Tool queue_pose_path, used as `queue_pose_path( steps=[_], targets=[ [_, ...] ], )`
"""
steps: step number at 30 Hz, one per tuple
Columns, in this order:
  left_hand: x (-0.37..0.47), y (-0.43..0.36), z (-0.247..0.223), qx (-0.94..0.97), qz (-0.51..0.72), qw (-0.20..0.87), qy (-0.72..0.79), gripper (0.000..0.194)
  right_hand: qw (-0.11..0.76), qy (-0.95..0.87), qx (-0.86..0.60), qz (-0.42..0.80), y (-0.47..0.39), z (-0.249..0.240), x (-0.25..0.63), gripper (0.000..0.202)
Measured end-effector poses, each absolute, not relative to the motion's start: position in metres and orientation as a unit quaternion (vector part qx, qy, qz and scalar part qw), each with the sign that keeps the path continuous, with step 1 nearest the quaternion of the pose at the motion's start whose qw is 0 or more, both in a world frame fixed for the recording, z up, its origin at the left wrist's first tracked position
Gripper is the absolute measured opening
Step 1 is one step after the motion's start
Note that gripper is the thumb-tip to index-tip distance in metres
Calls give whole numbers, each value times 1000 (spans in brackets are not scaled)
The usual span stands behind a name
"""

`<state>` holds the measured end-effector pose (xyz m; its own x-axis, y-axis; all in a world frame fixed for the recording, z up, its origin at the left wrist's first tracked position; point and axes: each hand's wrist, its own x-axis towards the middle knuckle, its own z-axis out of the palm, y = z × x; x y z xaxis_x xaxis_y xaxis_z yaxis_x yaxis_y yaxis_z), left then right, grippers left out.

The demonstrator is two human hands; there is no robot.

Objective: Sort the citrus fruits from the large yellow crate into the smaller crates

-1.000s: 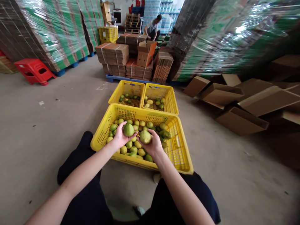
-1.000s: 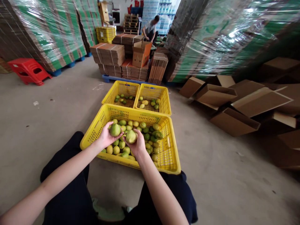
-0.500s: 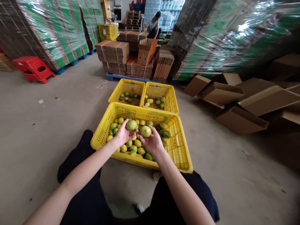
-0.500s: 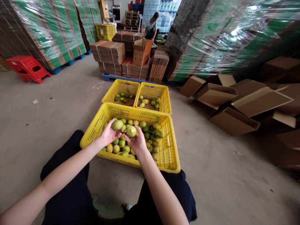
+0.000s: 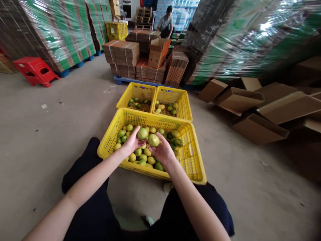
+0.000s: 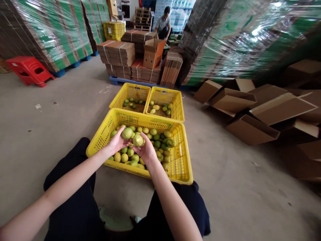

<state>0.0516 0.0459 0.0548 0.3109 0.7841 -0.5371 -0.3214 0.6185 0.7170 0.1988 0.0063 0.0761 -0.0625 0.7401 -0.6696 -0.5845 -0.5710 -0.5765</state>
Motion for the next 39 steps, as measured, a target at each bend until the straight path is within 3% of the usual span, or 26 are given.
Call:
queue_pose_path(
  steps=[2, 4, 6, 12, 16, 24, 31, 36, 39],
  targets=[
    [50, 46, 49, 349, 420, 704, 455, 42, 504, -133, -561, 643, 7, 70, 201, 29],
    [47, 46, 43, 457, 478, 609, 438, 58, 561, -223, -618, 504, 7, 65, 205, 56],
    [44, 47, 39, 542, 509, 514, 428, 68, 589, -339, -644, 350, 6, 61, 209, 68],
    [34, 47, 42, 715, 509, 295, 377, 52, 558, -598, -573, 55, 0, 53, 208, 40],
    [34, 43, 47, 759, 522, 207, 328, 50, 543, -649, -530, -62, -1, 48, 204, 41],
    [31, 39, 53, 792, 518, 130, 296, 47, 544, -659, -513, -86, -2, 46, 204, 58],
    [28, 36, 55, 816, 493, 90, 289, 50, 545, -657, -514, -89, -4, 47, 203, 58],
    [30, 39, 52, 794, 504, 164, 298, 47, 558, -642, -525, -35, -4, 52, 203, 44],
    [31, 42, 52, 728, 519, 289, 343, 53, 572, -603, -544, 113, -4, 61, 205, 40]
  ],
)
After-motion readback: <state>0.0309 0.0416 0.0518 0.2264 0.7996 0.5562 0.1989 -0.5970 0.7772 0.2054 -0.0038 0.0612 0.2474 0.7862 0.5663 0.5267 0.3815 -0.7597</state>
